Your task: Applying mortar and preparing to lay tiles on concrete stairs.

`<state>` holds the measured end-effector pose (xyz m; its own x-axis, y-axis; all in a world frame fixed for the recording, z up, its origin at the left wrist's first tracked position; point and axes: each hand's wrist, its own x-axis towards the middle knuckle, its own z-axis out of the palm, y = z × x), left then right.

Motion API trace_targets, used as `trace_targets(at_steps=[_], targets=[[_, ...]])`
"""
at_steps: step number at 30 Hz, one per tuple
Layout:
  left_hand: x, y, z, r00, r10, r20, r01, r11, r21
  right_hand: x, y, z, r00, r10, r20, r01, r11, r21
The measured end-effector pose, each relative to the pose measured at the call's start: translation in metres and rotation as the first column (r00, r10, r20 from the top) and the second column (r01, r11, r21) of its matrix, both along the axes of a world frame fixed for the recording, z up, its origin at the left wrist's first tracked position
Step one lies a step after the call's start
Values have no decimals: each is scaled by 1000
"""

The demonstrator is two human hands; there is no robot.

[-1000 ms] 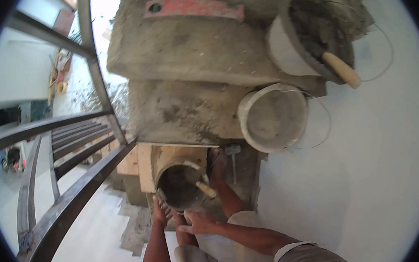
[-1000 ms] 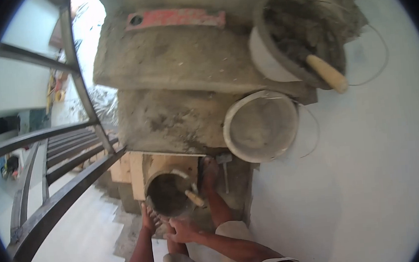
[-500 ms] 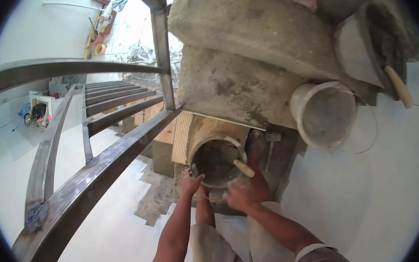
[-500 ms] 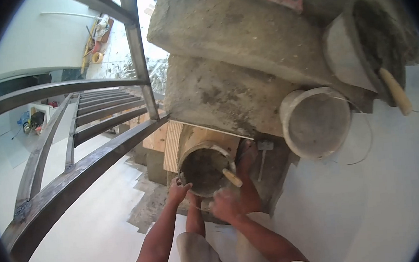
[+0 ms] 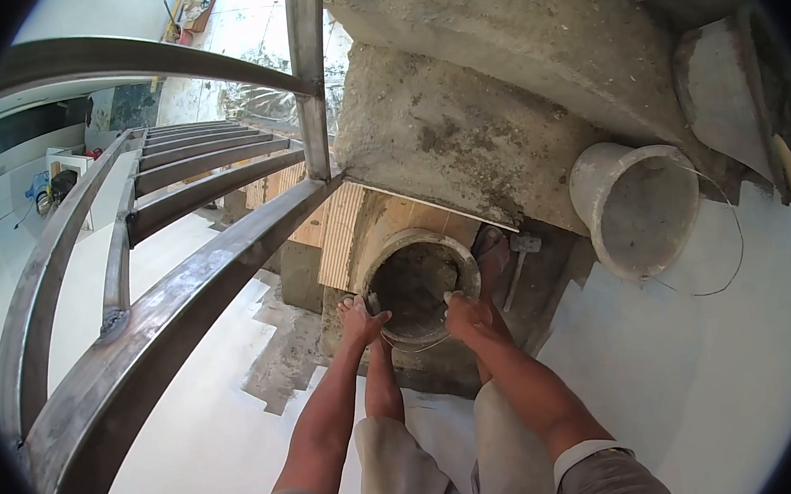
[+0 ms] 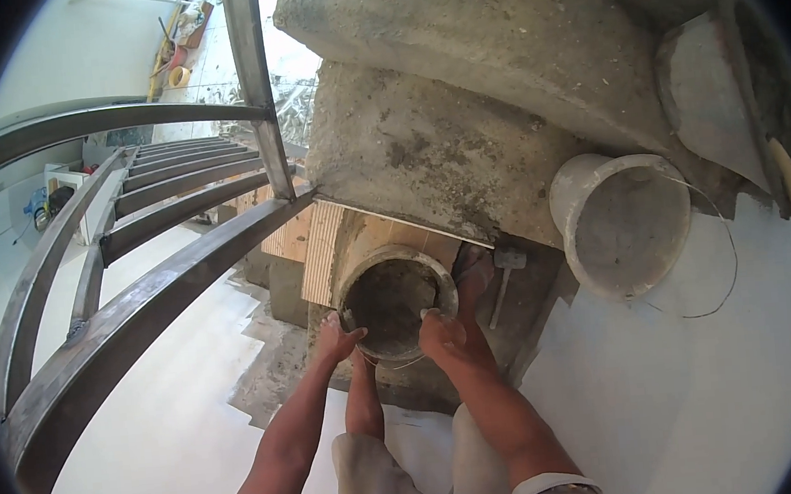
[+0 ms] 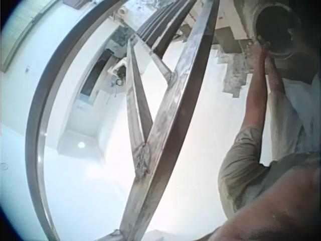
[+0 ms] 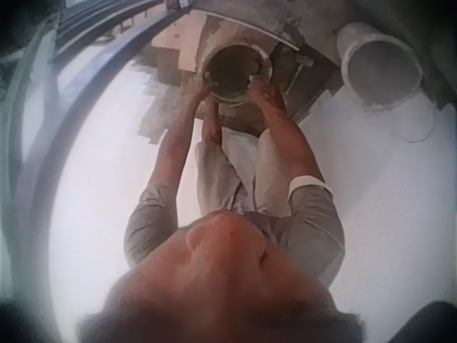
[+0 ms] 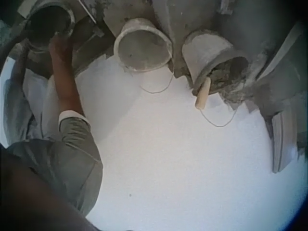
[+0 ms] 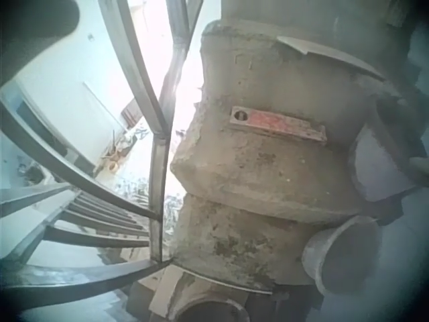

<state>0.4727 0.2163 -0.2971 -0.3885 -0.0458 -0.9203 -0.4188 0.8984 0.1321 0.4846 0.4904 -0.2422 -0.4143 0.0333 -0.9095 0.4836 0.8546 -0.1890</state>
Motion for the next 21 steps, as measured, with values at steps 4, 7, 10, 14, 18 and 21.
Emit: trace_targets(at_steps=[4,7,10,14,18,21], targets=[[0,27,30,980,-135,-143,126,990,-70,18,27,43,965,179,-191,-180,984,12],[-13,54,57,974,-165,-153,157,985,-66,19,49,55,959,227,-173,-205,969,135],[-24,74,82,996,-53,-65,53,999,-1,4,55,25,970,158,-183,-115,968,223],[-25,84,86,998,34,-54,-34,999,1,1,38,-25,998,10,-58,0,987,163],[-14,77,76,991,53,-124,-57,998,-23,34,28,-22,999,47,-24,-43,991,125],[-5,75,78,987,117,-110,-120,992,-21,45,16,-7,989,112,-94,-105,991,80]])
